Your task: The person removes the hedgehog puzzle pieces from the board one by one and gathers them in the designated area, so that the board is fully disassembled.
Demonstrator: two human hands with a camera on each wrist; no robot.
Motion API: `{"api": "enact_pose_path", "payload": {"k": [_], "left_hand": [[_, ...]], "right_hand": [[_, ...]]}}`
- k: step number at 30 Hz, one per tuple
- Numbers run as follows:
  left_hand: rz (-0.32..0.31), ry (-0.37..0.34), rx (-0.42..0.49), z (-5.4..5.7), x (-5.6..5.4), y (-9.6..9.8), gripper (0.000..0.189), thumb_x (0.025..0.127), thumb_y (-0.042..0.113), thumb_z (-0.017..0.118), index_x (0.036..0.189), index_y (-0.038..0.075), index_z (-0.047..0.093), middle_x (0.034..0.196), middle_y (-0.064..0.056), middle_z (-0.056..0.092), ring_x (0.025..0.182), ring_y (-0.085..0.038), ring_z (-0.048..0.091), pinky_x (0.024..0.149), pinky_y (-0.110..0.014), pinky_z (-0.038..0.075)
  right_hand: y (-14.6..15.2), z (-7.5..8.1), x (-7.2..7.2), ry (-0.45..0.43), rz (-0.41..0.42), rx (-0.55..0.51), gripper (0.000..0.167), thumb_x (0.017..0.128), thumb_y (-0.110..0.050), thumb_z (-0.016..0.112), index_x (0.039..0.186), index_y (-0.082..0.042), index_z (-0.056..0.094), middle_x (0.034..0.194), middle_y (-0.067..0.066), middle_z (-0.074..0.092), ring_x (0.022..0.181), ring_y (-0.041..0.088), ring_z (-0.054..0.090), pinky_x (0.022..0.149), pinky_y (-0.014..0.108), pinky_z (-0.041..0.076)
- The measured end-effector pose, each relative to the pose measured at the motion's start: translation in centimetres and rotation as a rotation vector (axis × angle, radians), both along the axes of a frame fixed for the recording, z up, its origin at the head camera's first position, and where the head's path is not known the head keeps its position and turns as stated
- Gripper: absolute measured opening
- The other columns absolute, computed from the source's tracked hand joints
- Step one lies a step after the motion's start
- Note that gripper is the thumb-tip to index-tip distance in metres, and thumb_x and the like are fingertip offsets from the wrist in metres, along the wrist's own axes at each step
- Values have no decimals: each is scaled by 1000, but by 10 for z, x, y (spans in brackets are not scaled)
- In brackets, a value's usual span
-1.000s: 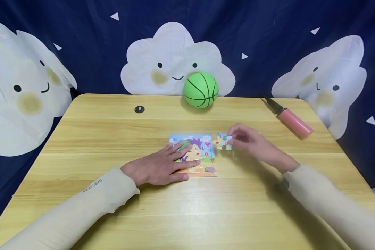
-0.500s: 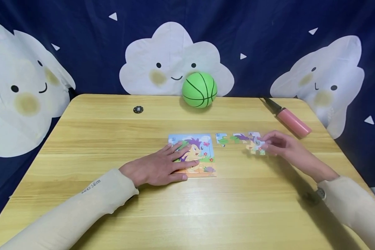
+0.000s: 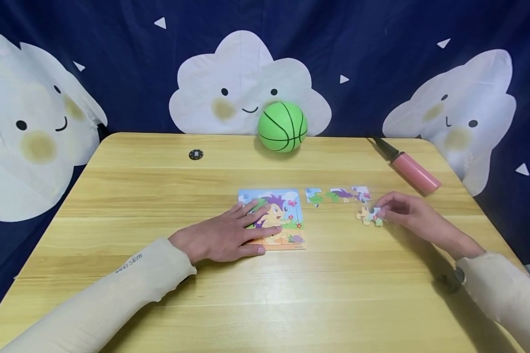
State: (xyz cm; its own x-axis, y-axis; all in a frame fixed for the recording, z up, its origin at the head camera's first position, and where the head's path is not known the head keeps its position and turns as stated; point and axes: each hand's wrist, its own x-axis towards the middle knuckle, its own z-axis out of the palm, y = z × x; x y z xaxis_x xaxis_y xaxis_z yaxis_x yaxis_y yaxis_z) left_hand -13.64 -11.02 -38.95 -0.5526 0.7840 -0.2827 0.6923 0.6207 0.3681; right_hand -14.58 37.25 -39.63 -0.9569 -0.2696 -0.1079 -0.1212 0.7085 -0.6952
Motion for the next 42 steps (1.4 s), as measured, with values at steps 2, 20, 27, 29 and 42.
{"api": "enact_pose_path", "payload": {"k": [2,20,27,29,42], "left_hand": [[0,1,1,0,0,0,57,116,52,44,171,41,34,185,-7,7,172,-37,-4,139,-60,5],[3,-8,21,0,-1,0,56,117,50,44,171,39,37,185,-7,6,172,-37,-2,139,-61,6],[7,-13,1,1,-1,1,56,116,50,44,171,40,35,185,-8,8,172,-36,-3,139,-60,5],[5,-9,-2,1,-1,1,56,116,51,44,171,40,35,185,-8,7,172,-36,-3,139,-60,5],[10,55,-47,3,2,6,57,116,53,45,170,41,37,185,-8,13,172,-37,3,139,-59,12]], "right_hand": [[0,-1,0,31,31,8,19,106,-4,69,124,-4,73,109,5,74,98,1,63,85,9,49],[-4,-4,0,124,83,69,18,99,0,77,117,-3,78,104,6,74,90,-1,60,79,9,51],[-2,-5,-1,88,70,70,19,102,-5,76,121,-5,77,107,5,74,93,1,61,82,7,50],[-1,-4,-2,65,57,72,20,104,-8,75,124,-6,77,109,6,74,96,1,61,86,5,49],[-45,20,-8,108,59,-31,16,104,-13,75,120,-12,79,105,2,72,75,9,56,60,26,46]]}}
